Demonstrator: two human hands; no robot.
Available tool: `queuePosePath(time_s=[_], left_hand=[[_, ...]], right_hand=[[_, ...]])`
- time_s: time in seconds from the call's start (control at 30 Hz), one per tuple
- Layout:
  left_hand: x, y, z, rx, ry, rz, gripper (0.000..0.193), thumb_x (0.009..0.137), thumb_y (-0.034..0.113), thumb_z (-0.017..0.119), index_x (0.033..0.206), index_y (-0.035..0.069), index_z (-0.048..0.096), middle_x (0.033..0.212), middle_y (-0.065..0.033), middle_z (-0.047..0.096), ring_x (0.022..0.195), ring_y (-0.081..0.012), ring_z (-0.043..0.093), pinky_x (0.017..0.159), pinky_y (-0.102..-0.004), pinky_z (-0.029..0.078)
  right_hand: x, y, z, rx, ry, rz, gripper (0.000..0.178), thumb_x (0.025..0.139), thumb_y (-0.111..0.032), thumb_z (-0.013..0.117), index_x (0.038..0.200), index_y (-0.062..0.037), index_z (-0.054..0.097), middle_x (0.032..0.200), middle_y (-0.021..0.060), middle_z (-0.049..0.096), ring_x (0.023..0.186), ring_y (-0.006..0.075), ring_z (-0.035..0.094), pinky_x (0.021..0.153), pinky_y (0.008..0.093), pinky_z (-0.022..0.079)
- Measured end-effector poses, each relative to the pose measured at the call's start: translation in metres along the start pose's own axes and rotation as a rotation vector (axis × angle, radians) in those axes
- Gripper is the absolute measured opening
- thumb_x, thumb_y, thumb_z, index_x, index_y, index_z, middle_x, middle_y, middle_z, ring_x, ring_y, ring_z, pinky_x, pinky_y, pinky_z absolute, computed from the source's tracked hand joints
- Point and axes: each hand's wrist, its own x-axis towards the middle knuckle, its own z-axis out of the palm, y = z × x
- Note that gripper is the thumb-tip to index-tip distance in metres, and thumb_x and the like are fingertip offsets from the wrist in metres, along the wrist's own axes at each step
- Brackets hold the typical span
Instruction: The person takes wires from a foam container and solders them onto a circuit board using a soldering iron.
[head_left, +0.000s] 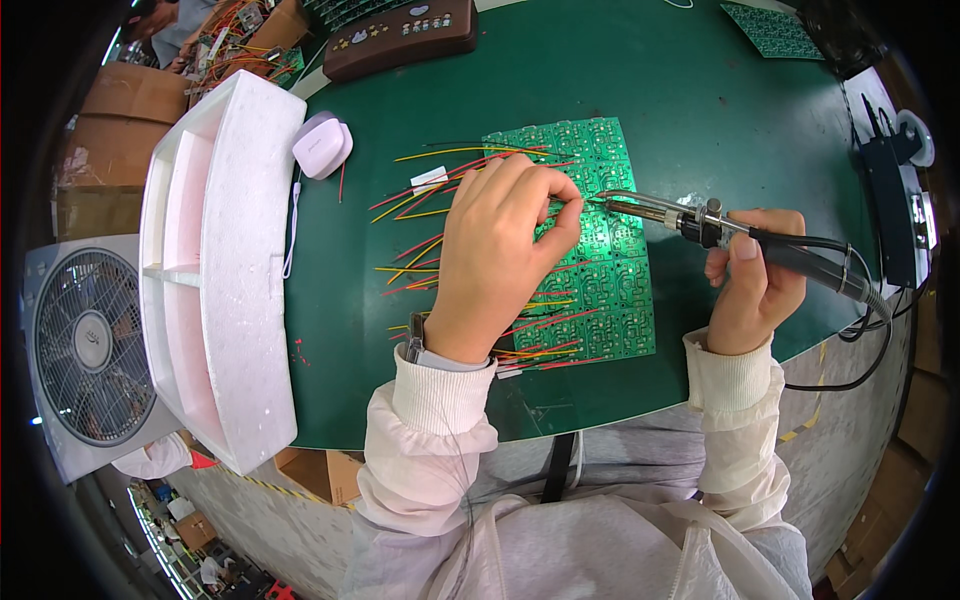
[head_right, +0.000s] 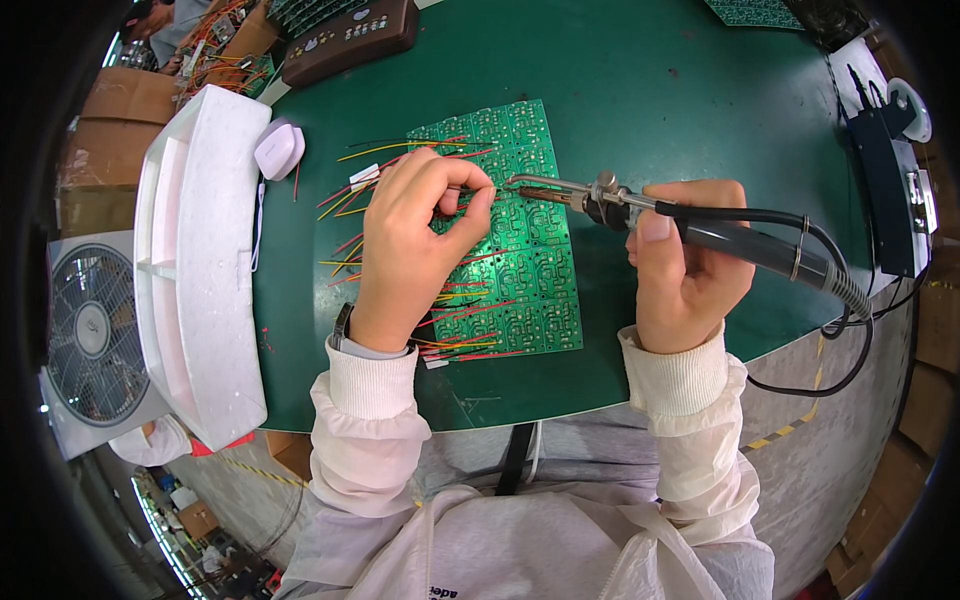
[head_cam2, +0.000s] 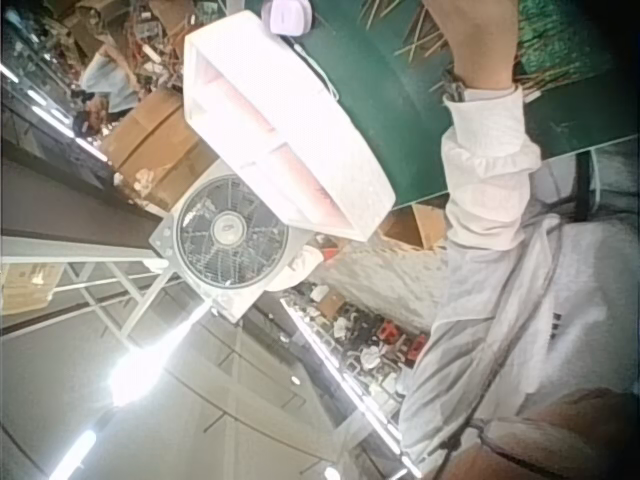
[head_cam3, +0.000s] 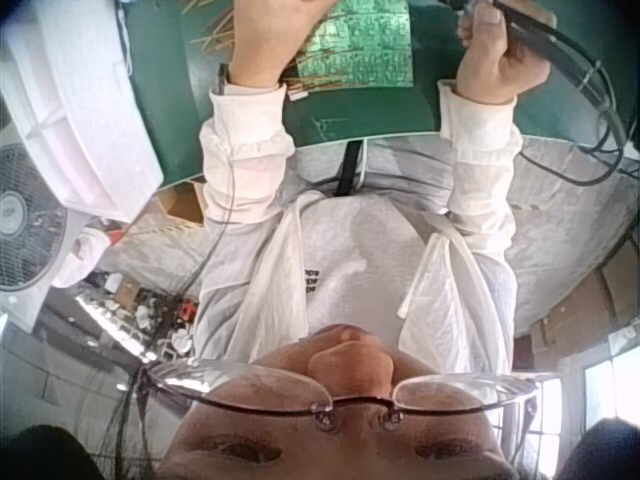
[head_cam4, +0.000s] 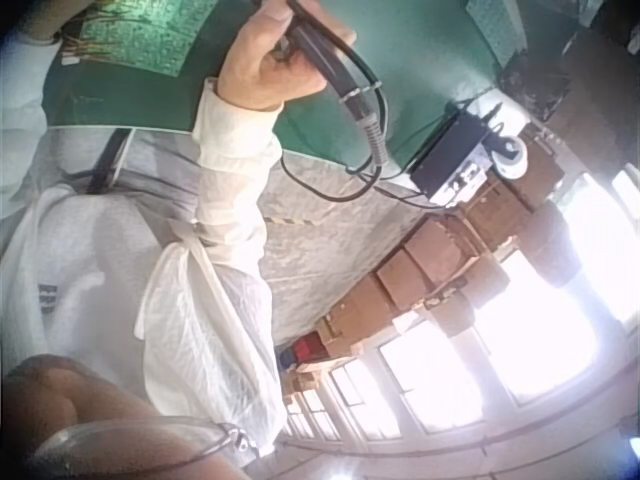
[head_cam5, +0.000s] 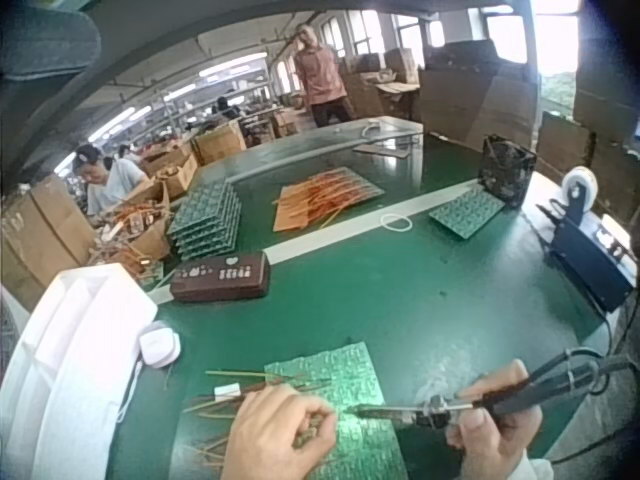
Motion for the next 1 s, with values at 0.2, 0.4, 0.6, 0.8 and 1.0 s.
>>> queuePosePath(time_s=[0.2,0.4,0.6,0.8,1.0], left_hand=[[0.0000,-0.0001,-0.0005,-0.041,-0.014,-0.021,0.015,0.064,-0.002,0.063,0.070,0.005,0.052,0.060,-0.0008,0.042,0.054,-0.0124,0.042,0.056,-0.0256,0.035],[0.0003,0.0010,0.0000,-0.017,0.001,0.001,0.015,0.063,-0.003,0.063,0.070,0.005,0.052,0.060,-0.0008,0.042,0.053,-0.0124,0.041,0.055,-0.0258,0.035],[-0.0002,0.0007,0.0003,-0.010,0.003,0.000,0.015,0.062,-0.003,0.063,0.070,0.005,0.053,0.059,-0.0006,0.041,0.053,-0.0124,0.041,0.055,-0.0262,0.035],[-0.0001,0.0012,-0.0004,-0.003,-0.002,0.011,0.015,0.062,-0.002,0.063,0.069,0.006,0.053,0.058,-0.0003,0.041,0.053,-0.0124,0.040,0.055,-0.0265,0.034],[0.0005,0.0024,-0.0009,-0.008,0.007,0.008,0.015,0.062,-0.002,0.064,0.069,0.006,0.053,0.058,-0.0005,0.040,0.052,-0.0131,0.040,0.055,-0.0270,0.033]], right_hand=[[0.0015,0.0009,0.0001,0.007,-0.025,-0.051,0.019,0.079,-0.014,0.056,0.080,0.0025,0.048,0.062,0.0041,0.049,0.049,0.0074,0.046,0.044,0.0183,0.037],[0.0030,0.0049,-0.0015,-0.035,-0.057,-0.129,0.021,0.079,-0.016,0.056,0.078,0.0023,0.047,0.063,0.0050,0.048,0.050,0.0083,0.046,0.046,0.0197,0.036],[0.0023,0.0058,-0.0015,-0.032,-0.059,-0.138,0.021,0.080,-0.017,0.056,0.077,0.0022,0.047,0.062,0.0052,0.048,0.051,0.0087,0.045,0.047,0.0201,0.036],[0.0029,0.0054,0.0005,-0.012,-0.059,-0.149,0.022,0.080,-0.017,0.056,0.077,0.0017,0.046,0.061,0.0053,0.048,0.051,0.0085,0.044,0.047,0.0200,0.035],[0.0028,0.0054,0.0000,-0.006,-0.061,-0.150,0.022,0.080,-0.018,0.056,0.077,0.0017,0.045,0.060,0.0051,0.048,0.051,0.0083,0.044,0.046,0.0199,0.035]])
